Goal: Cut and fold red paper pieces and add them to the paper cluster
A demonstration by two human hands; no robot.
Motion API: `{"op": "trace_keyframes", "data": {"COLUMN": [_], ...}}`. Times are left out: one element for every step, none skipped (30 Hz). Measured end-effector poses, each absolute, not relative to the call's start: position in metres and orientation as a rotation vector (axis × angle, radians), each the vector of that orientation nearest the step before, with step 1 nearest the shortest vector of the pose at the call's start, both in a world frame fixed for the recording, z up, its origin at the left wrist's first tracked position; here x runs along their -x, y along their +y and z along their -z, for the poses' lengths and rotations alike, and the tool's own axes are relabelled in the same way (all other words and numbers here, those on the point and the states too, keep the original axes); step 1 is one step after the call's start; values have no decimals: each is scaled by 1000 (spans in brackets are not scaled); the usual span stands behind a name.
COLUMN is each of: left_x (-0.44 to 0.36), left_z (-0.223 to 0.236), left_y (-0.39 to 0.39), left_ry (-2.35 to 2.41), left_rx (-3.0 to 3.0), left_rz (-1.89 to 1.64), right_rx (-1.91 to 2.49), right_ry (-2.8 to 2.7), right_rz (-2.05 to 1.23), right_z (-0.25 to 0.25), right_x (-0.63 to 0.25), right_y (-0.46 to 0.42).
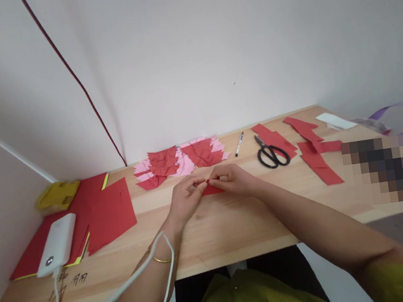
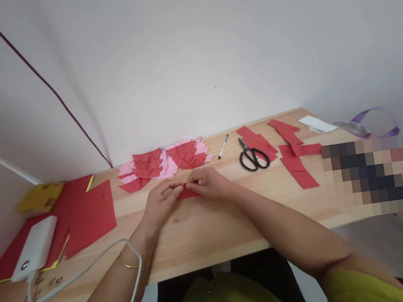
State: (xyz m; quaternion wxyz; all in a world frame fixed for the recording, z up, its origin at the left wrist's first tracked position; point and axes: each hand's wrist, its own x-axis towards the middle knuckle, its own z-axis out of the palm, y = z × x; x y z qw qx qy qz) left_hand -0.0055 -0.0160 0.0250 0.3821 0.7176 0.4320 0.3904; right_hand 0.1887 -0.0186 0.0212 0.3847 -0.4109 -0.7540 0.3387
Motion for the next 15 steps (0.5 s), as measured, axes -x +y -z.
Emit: {"op": "trace_keyframes", "data": {"left_x": [5, 4, 3, 2, 1, 0, 0, 0, 2, 5, 9, 14, 19, 25, 30], "left_z": [-26, -26, -26, -26, -26, -25, -25, -25, -26, -27, -28, -29, -31, -32, -33], "left_y": [-17, -18, -19, -20, -21, -22, -22, -22, -21, -19, -16, -12, -8, -4, 0], "left_ry": [1080, 1065, 1061, 1062, 1067, 1071, 1079, 1093, 1116, 1153, 1201, 1254, 1315, 1363, 1386], "left_rx": [-1923, -2004, -2068, -2115, -2147, -2168, -2175, -2167, -2141, -2092, -2021, -1933, -1815, -1705, -1628], "left_rz": [-974, -957, -945, -936, -933, -931, -934, -945, -965, -1002, -1053, -1116, -1199, -1266, -1300], "right_rx": [1042, 1039, 1040, 1049, 1064, 1083, 1103, 1120, 1132, 1136, 1137, 1149, 1162, 1193, 1237], "right_ry": [-1959, -1995, -2028, -2058, -2082, -2101, -2119, -2137, -2155, -2173, -2193, -2201, -2208, -2190, -2138], "right_rz": [-841, -818, -792, -766, -747, -738, -730, -721, -710, -694, -667, -632, -589, -545, -515], "right_z": [-21, -20, -20, -21, -21, -22, -22, -22, -22, -21, -20, -18, -16, -15, -14], "right_x": [-187, -185, -183, -181, -180, -179, -179, -180, -183, -186, -191, -196, -202, -208, -213], "right_y": [-19, -20, -21, -21, -22, -22, -22, -21, -20, -18, -15, -12, -8, -5, -2]}}
